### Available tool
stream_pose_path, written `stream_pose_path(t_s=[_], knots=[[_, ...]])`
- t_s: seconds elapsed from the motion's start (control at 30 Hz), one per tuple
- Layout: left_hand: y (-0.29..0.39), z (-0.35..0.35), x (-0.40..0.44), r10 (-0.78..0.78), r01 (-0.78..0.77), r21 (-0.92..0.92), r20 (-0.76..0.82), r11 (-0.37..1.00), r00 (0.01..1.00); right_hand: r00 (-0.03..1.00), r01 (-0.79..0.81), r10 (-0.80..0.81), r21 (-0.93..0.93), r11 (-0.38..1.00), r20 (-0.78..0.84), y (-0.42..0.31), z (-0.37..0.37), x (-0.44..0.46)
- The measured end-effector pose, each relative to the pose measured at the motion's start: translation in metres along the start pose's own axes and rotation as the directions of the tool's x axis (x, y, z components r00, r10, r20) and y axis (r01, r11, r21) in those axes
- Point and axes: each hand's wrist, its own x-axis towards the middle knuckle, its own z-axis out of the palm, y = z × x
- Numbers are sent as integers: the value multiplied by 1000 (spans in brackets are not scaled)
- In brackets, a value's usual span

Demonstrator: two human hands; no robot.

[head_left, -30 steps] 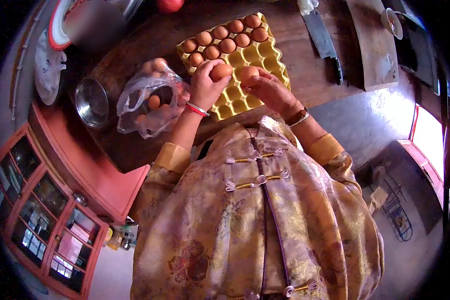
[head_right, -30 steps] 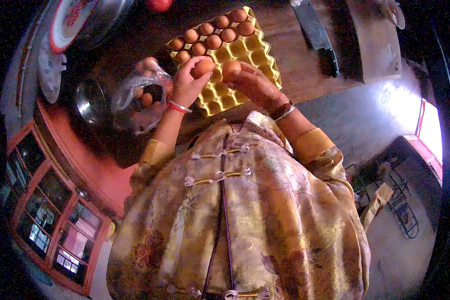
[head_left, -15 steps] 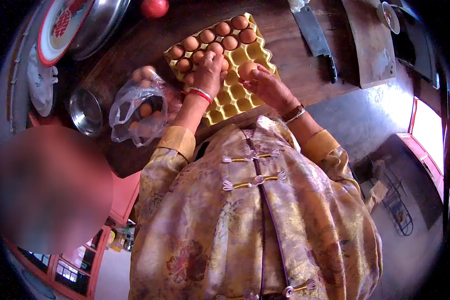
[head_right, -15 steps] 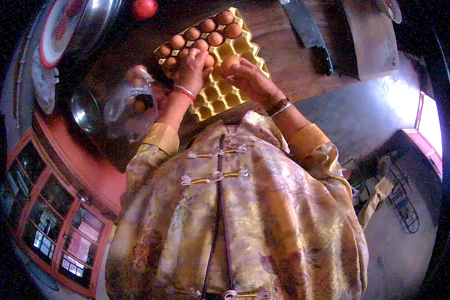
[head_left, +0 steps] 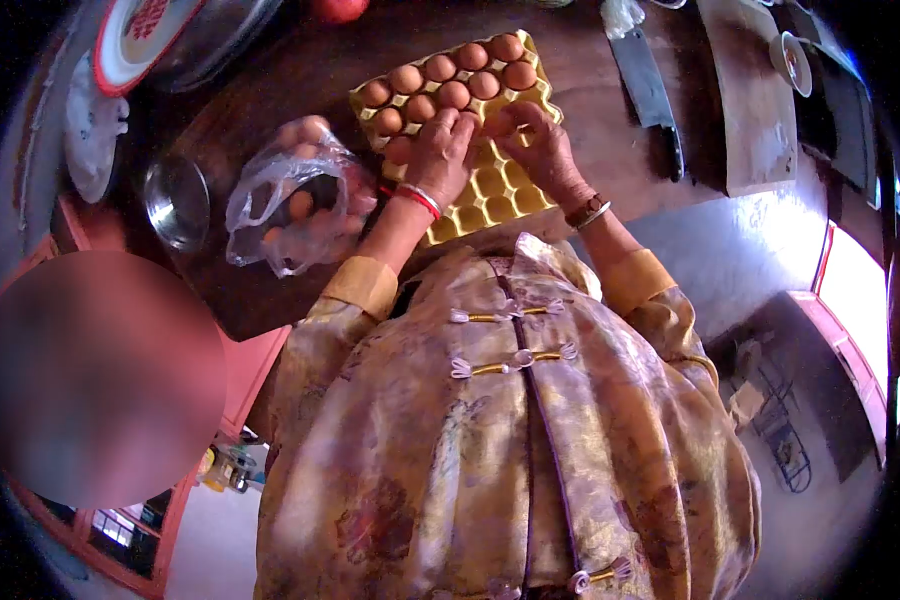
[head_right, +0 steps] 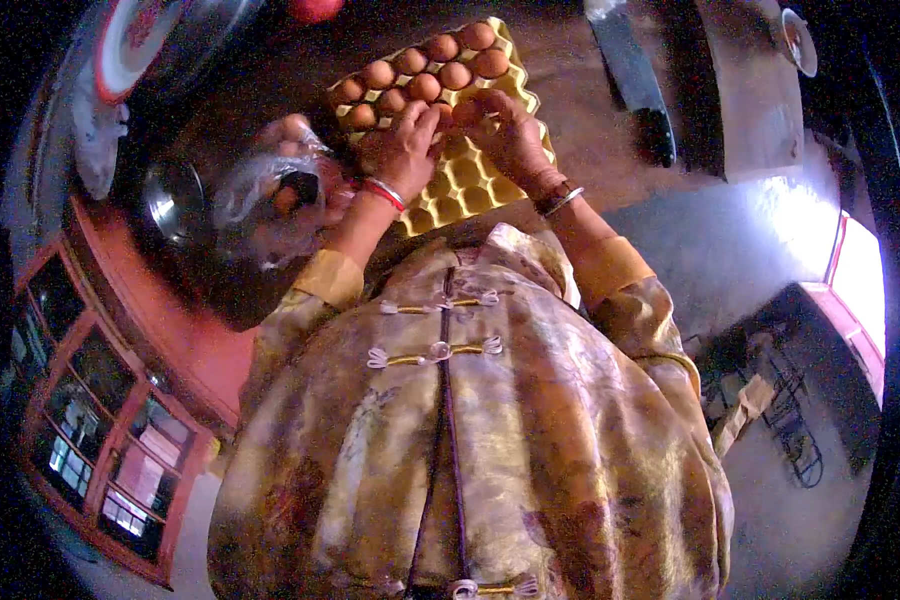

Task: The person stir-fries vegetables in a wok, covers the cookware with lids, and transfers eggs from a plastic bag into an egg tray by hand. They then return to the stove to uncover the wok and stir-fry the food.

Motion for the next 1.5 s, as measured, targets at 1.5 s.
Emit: stream_pose_path(t_s=[1.5], knots=[[-125,-165,-230,-480,-12,-986,69,-165,874,435,862,-23,-424,-277,900,-96,296,33]])
